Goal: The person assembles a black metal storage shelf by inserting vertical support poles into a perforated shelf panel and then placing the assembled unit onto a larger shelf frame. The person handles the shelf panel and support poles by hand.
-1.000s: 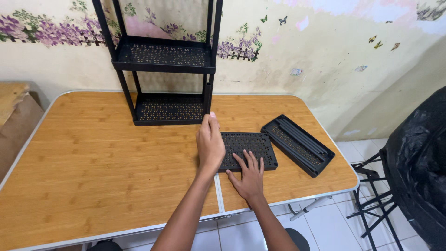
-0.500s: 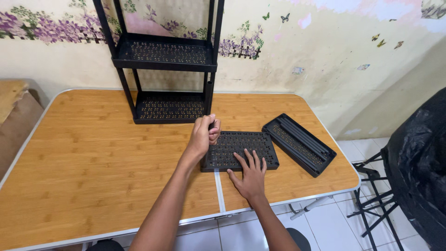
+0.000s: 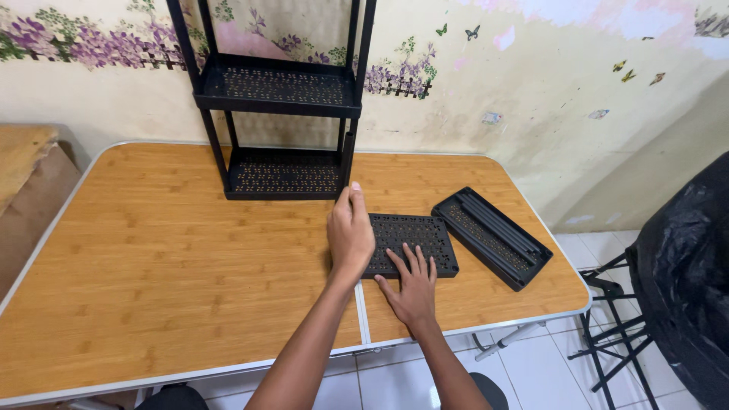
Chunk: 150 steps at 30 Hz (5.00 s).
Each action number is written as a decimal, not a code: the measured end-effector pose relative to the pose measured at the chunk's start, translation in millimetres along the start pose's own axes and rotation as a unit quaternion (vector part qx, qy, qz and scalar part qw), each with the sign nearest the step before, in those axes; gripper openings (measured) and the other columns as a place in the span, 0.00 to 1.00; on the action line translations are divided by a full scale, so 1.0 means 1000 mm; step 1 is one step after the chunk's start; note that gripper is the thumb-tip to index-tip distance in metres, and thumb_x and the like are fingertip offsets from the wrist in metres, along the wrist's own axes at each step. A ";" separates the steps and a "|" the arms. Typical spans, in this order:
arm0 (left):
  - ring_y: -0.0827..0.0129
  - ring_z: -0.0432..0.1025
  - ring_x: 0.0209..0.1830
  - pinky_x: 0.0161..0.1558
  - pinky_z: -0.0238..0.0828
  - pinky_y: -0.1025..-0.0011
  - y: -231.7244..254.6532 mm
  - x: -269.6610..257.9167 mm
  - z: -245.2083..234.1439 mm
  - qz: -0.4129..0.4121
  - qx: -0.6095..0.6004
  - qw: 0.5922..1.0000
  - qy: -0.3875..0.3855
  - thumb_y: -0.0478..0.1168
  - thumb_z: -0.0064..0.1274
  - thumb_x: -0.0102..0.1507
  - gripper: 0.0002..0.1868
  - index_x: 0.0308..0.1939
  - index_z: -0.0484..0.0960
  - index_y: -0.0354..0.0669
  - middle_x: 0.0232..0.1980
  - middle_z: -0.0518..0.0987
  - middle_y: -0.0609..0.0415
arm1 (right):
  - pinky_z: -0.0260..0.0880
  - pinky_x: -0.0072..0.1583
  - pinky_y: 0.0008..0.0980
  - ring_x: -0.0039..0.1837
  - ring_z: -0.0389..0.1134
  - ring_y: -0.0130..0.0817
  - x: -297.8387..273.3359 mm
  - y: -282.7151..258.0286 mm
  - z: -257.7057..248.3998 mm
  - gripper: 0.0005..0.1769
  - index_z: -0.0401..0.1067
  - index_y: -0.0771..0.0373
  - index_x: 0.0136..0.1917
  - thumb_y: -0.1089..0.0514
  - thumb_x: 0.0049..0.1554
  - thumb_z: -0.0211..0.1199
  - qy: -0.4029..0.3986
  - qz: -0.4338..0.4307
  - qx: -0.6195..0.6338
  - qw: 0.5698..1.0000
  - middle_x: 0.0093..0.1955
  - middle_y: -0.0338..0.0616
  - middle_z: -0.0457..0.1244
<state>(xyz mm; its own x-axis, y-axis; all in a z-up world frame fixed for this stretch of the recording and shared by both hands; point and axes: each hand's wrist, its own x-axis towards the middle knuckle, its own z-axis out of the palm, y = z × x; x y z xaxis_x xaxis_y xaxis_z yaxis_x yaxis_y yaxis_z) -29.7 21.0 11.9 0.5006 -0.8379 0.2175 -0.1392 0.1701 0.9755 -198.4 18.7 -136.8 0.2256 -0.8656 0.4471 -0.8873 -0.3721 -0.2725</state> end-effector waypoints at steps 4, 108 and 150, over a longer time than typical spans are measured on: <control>0.69 0.58 0.17 0.24 0.54 0.60 -0.025 0.010 0.003 0.034 -0.031 0.999 0.008 0.59 0.34 0.72 0.34 0.21 0.68 0.36 0.14 0.60 0.55 | 0.32 0.78 0.55 0.82 0.43 0.49 0.002 0.000 0.001 0.35 0.68 0.46 0.72 0.33 0.55 0.62 -0.008 -0.002 -0.004 1.000 0.79 0.48 0.53; 0.73 0.54 0.19 0.24 0.50 0.66 -0.022 0.009 0.002 0.115 -0.096 0.989 -0.002 0.52 0.31 0.74 0.29 0.22 0.65 0.39 0.18 0.60 0.58 | 0.33 0.78 0.55 0.81 0.44 0.48 0.001 0.000 0.001 0.36 0.68 0.42 0.71 0.31 0.53 0.63 -0.025 0.019 -0.017 0.999 0.77 0.48 0.52; 0.78 0.48 0.15 0.19 0.45 0.75 -0.048 0.038 -0.019 0.004 -0.257 0.939 -0.229 0.50 0.28 0.75 0.26 0.23 0.60 0.47 0.19 0.57 0.62 | 0.35 0.77 0.53 0.80 0.45 0.47 0.000 -0.003 0.000 0.36 0.68 0.42 0.71 0.31 0.52 0.63 0.005 -0.012 -0.008 1.000 0.76 0.47 0.54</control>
<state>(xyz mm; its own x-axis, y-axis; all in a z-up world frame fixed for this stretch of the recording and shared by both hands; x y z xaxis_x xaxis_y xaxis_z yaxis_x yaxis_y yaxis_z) 12.4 -9.3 -26.1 0.0642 -0.9506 0.3038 0.3490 0.3066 0.8855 -195.2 19.4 -136.1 0.2428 -0.8527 0.4626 -0.8877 -0.3876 -0.2486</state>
